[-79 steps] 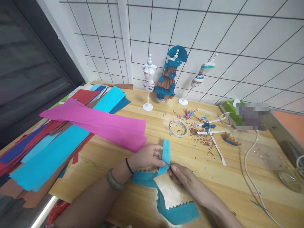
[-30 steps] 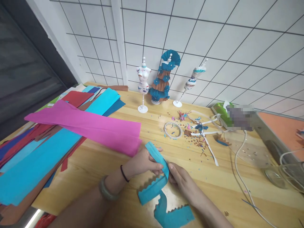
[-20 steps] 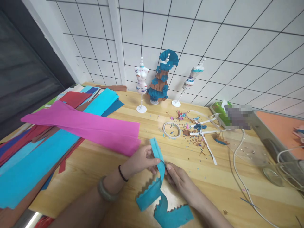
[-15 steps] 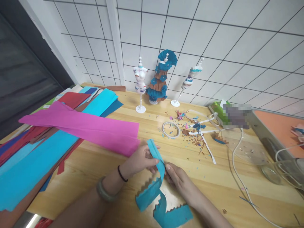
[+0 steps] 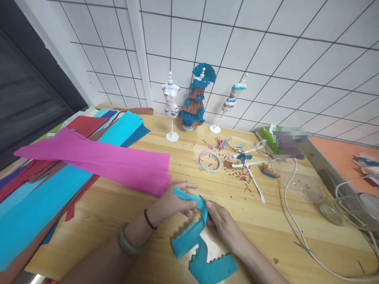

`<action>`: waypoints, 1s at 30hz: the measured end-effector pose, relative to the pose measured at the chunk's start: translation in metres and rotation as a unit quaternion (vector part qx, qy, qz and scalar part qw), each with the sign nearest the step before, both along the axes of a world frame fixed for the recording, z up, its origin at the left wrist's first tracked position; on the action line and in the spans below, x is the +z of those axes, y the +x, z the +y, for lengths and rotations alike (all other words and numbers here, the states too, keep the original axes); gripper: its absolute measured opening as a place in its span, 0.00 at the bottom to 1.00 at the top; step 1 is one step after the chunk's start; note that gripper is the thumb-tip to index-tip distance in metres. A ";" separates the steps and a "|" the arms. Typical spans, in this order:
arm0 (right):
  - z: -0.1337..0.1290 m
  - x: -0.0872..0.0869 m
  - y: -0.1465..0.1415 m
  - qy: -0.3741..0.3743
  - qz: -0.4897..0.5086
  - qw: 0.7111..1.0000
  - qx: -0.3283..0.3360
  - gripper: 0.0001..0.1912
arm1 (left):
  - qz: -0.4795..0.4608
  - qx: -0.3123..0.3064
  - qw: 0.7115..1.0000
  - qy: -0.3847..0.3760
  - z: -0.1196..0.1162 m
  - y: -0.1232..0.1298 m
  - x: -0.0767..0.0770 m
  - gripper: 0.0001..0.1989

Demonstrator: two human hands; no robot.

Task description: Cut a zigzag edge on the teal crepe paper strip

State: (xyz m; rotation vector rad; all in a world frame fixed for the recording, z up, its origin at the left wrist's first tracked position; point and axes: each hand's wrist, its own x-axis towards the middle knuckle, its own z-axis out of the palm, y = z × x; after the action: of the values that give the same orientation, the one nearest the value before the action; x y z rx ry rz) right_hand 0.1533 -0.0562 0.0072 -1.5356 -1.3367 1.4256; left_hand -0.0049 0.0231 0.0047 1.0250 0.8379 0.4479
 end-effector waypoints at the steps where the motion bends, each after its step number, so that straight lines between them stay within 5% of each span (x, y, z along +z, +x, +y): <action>1: 0.000 -0.001 0.000 -0.001 0.004 1.000 -0.001 0.21 | 0.001 0.002 1.000 -0.004 0.000 0.000 0.000 0.31; 30: 0.000 -0.004 0.000 -0.015 0.036 0.999 -0.033 0.21 | 0.000 0.023 0.999 -0.029 0.000 0.000 0.007 0.28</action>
State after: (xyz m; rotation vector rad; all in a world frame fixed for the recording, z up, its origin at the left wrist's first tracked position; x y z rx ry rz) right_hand 0.1536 -0.0557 0.0033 -1.5185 -1.2171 1.4521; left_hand -0.0045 0.0229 0.0115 0.9544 0.8716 0.4594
